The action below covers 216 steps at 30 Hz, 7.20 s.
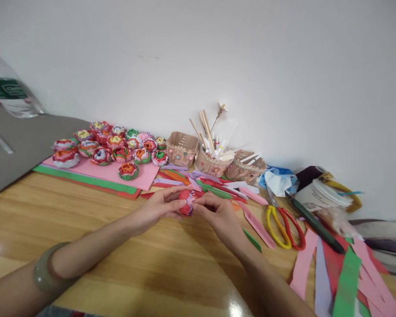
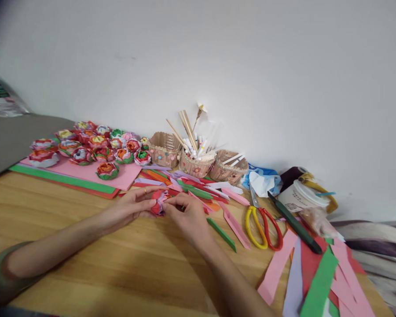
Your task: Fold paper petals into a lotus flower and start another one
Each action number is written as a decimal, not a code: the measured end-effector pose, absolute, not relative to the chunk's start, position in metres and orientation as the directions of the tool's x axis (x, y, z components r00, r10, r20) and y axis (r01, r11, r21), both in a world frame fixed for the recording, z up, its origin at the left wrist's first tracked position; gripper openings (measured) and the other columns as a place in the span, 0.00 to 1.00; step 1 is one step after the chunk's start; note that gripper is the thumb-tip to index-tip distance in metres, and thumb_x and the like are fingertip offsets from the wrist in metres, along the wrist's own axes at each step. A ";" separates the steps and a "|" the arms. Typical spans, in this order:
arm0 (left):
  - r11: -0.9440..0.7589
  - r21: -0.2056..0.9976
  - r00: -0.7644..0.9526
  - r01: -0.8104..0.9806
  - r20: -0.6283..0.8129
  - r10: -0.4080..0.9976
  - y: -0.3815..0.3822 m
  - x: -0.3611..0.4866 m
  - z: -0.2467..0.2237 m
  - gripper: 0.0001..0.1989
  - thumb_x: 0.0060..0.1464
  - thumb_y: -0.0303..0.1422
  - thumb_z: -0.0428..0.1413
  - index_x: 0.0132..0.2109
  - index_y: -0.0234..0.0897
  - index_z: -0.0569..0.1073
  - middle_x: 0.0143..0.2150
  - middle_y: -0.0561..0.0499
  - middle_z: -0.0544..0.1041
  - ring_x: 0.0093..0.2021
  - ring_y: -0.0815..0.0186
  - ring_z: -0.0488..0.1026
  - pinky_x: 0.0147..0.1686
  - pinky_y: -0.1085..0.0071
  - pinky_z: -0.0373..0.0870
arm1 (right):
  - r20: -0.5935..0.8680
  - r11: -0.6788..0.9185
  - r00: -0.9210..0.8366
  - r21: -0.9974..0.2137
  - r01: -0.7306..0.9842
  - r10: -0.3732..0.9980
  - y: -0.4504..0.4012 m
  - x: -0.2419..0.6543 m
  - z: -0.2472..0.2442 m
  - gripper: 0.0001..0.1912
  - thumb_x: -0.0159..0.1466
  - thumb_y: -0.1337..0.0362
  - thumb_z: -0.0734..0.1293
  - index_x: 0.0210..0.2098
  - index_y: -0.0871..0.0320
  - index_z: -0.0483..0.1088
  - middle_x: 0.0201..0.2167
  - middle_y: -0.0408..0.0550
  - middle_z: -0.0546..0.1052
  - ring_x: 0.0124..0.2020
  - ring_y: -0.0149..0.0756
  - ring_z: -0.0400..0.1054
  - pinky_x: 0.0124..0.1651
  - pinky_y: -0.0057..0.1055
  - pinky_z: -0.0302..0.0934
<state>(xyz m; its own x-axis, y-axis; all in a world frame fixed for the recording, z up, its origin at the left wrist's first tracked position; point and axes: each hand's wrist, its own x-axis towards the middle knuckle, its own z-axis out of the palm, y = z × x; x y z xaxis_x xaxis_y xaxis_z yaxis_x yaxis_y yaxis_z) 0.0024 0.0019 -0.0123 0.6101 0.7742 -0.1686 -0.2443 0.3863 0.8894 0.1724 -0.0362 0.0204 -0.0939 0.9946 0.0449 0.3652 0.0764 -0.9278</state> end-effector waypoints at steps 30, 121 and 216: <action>0.368 0.781 0.526 -0.504 -0.060 0.848 -0.001 0.003 -0.008 0.20 0.45 0.24 0.60 0.47 0.41 0.70 0.47 0.50 0.73 0.45 0.65 0.71 0.45 0.69 0.68 | 0.675 0.544 -0.081 -0.510 0.666 0.733 -0.051 0.171 0.021 0.13 0.60 0.72 0.60 0.40 0.55 0.73 0.30 0.48 0.73 0.29 0.32 0.67 0.29 0.28 0.62; 0.192 0.938 0.552 -0.290 0.000 0.834 0.002 0.002 -0.014 0.22 0.45 0.28 0.61 0.49 0.42 0.71 0.49 0.48 0.74 0.49 0.60 0.70 0.48 0.63 0.66 | 0.163 0.209 -0.136 -0.848 0.487 0.977 -0.039 0.172 0.027 0.07 0.54 0.72 0.61 0.24 0.59 0.71 0.22 0.42 0.74 0.23 0.28 0.63 0.25 0.23 0.54; 0.086 0.937 0.598 -0.337 0.143 0.789 0.003 0.002 -0.018 0.25 0.39 0.27 0.64 0.48 0.42 0.72 0.43 0.48 0.77 0.39 0.63 0.74 0.39 0.68 0.70 | 0.217 0.280 -0.196 -0.875 0.396 0.956 -0.040 0.177 0.027 0.06 0.54 0.71 0.68 0.21 0.60 0.72 0.18 0.40 0.68 0.20 0.26 0.56 0.23 0.24 0.50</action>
<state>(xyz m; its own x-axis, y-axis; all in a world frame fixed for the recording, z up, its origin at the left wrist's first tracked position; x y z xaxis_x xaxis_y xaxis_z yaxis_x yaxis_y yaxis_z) 0.0016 0.0030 -0.0176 0.5979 0.7887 0.1430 -0.3373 0.0858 0.9375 0.1772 -0.0399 0.0274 -0.1960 0.9563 0.2170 0.3955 0.2796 -0.8749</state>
